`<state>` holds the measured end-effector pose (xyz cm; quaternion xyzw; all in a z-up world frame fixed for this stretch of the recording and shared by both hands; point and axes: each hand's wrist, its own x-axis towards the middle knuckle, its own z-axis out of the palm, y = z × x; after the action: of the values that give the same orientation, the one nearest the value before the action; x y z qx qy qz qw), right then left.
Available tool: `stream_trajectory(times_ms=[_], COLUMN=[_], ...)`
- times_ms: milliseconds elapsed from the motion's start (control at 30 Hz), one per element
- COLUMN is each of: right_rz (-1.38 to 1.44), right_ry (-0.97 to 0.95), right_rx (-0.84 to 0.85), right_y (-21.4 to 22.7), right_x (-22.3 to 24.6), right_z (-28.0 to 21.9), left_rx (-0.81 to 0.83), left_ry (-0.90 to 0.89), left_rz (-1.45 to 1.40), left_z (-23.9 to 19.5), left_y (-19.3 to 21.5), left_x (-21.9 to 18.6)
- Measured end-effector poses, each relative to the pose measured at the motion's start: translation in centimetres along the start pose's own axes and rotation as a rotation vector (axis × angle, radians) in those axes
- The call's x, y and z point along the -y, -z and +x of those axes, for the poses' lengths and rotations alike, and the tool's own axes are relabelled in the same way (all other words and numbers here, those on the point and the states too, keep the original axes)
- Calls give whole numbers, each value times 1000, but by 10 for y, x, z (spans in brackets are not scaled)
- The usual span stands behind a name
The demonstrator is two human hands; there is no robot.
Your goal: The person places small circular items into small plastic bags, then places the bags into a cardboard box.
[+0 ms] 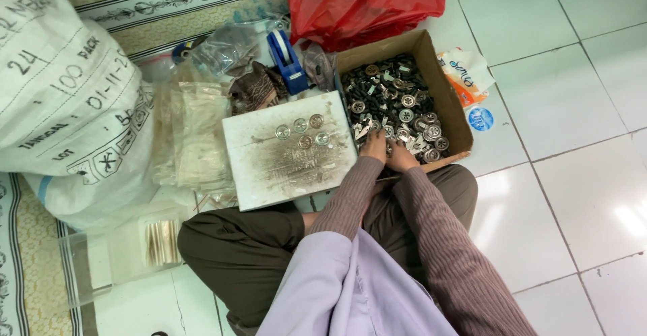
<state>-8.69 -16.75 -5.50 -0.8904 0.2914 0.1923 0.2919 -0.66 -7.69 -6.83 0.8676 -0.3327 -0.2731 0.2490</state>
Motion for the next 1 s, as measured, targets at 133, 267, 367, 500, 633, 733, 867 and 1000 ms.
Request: stream_trajectory(times_ms=[133, 267, 367, 500, 633, 733, 867, 1000], right_rz=[-77, -50, -6, 122, 227, 559, 929, 1126], right_ry=[-23, -8, 24, 66, 99, 132, 82, 21], right_rx=[28, -30, -27, -49, -151, -262, -312, -340], right_y=[-2, 25, 42, 50, 36, 39, 26, 54], right_x=[5, 32, 51, 54, 31, 28, -1, 29], right_z=[0, -26, -43, -46, -31, -34, -14, -45], left_rx=[111, 136, -94, -245, -168, -213, -292, -234], left_ry=[55, 116, 53, 3, -10, -17, -5, -99], left_rz=[245, 620, 596, 522, 400, 185, -34, -160], left_z=[11, 5, 0, 3, -12, -38, -69, -85], left_y=[-40, -56, -57, -54, -22, 19, 70, 96], left_x=[12, 20, 22, 21, 5, -18, -49, -57])
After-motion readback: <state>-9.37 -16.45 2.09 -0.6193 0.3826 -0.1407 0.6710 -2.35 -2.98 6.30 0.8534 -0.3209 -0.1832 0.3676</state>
